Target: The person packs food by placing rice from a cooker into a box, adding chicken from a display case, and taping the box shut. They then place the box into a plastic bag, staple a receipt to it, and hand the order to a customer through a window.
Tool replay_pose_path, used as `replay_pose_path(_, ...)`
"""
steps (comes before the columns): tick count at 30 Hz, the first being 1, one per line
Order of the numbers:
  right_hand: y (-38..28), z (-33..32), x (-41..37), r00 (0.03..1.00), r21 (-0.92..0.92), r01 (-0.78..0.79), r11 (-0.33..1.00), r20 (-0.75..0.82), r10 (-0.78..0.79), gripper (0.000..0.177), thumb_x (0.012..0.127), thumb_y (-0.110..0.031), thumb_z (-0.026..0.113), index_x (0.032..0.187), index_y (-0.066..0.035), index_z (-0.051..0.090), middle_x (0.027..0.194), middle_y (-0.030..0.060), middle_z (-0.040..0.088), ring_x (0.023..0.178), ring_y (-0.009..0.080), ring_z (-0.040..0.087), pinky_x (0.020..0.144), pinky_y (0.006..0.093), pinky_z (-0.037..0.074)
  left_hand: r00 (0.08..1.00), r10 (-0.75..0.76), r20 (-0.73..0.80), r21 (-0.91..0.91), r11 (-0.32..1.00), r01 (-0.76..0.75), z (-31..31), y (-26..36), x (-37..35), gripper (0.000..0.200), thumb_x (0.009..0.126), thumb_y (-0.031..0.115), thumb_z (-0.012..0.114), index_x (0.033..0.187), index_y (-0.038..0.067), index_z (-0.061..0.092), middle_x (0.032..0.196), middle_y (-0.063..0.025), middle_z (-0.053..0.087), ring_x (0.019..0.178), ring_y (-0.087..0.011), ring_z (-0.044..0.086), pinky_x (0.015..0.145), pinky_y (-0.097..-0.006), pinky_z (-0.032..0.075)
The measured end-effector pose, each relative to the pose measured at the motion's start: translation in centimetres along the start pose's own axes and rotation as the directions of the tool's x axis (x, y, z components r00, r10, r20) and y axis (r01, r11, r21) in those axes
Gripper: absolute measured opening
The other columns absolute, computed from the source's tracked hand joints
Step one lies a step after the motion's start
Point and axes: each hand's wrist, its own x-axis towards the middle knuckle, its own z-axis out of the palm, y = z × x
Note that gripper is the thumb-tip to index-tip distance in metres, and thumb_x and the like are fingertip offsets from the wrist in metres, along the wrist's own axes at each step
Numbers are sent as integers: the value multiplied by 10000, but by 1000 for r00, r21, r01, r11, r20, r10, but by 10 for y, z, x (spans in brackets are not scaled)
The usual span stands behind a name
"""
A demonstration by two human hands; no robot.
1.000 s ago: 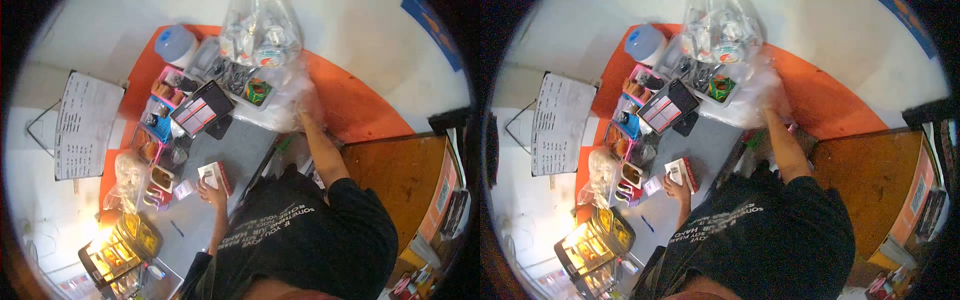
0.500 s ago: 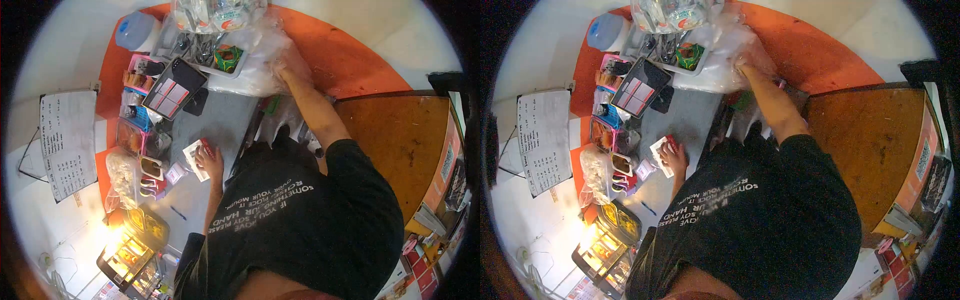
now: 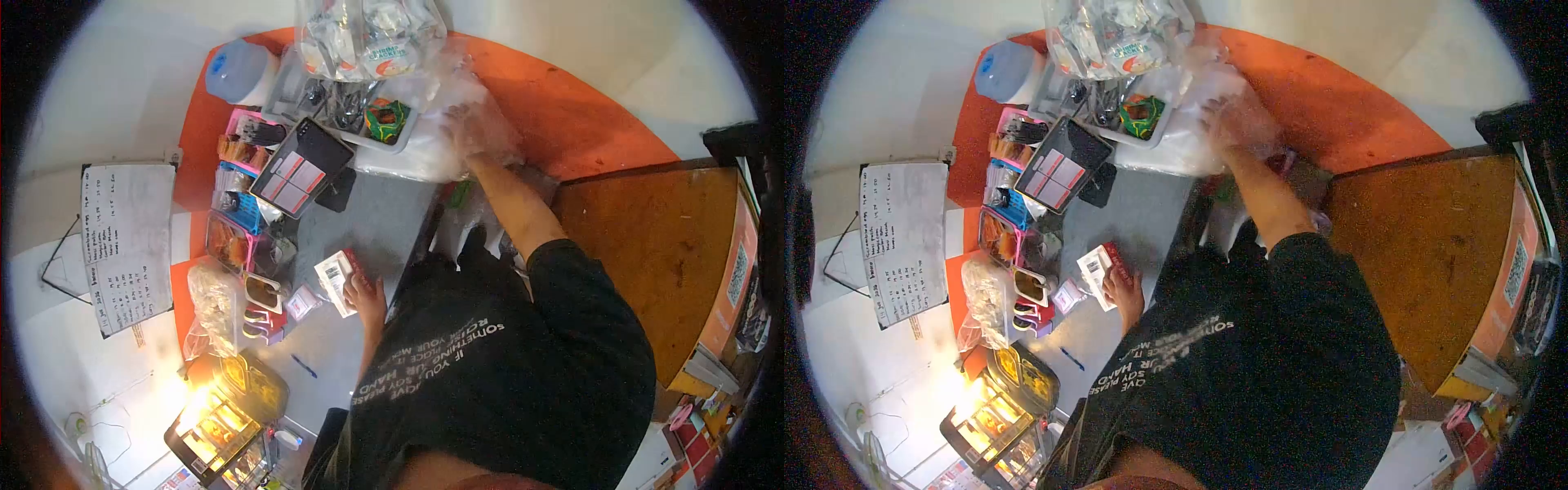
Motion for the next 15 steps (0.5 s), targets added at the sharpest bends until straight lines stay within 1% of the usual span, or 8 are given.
replay_pose_path(2,32,78,7,974,90,-44,995,-218,63,490,913,-272,583,1350,-98,449,1343,96,514,1205,277,512,1096,441,348,1000,-5,-5,-12,1000,5,-3,-1,-2,580,810,339,716,1301,142,478,1363,-128,436,1296,-377,337,1021,-595,240)
replay_pose_path(3,41,86,12,973,98,-28,995,-227,50,490,913,-272,583,1350,-98,449,1343,96,514,1205,277,512,1096,441,348,1000,-10,5,-22,1000,10,-5,-3,-3,573,825,331,704,1311,130,479,1370,-131,432,1303,-375,327,1035,-581,229)
replay_pose_path(5,54,95,22,959,422,-67,904,-222,175,433,925,-289,566,1298,-81,493,1271,101,549,1153,270,535,1028,429,396,999,-13,-33,-35,999,11,-12,-2,-4,559,826,324,701,1304,131,484,1357,-127,441,1296,-376,338,1039,-566,236)
replay_pose_path(7,63,100,29,952,709,-81,701,-152,264,391,937,-306,549,1245,-65,538,1199,105,585,1101,263,557,960,416,445,998,18,-63,-44,999,-20,-18,-4,-8,529,833,320,695,1288,134,498,1346,-127,446,1290,-374,343,1046,-547,239)
replay_pose_path(9,67,98,33,948,904,-104,414,-36,316,370,949,-322,531,1192,-48,582,1127,110,620,1048,255,579,892,404,493,994,17,-104,-67,997,-24,-23,-9,-10,503,835,319,692,1271,140,515,1337,-127,450,1287,-368,345,1057,-531,237)
replay_pose_path(10,59,99,55,956,907,-82,413,-46,291,370,949,-322,531,1192,-48,582,1127,110,620,1048,255,579,892,404,493,995,18,-100,-39,999,-22,-24,-11,-11,528,815,322,711,1269,140,512,1336,-117,458,1286,-362,354,1050,-541,241)
replay_pose_path(13,82,86,49,951,847,-205,490,54,306,383,917,-326,572,1175,-45,603,1123,106,626,1038,253,582,897,399,486,994,-37,-104,-29,999,34,-25,-6,-14,544,777,301,745,1248,144,522,1328,-108,470,1284,-351,365,1048,-539,248)
replay_pose_path(15,90,74,14,939,790,-280,546,107,326,392,895,-329,599,1163,-42,616,1120,104,630,1032,251,584,900,395,481,994,-8,-111,-96,995,-3,-22,-1,-9,517,771,273,747,1226,148,535,1308,-110,482,1275,-346,379,1041,-520,271)
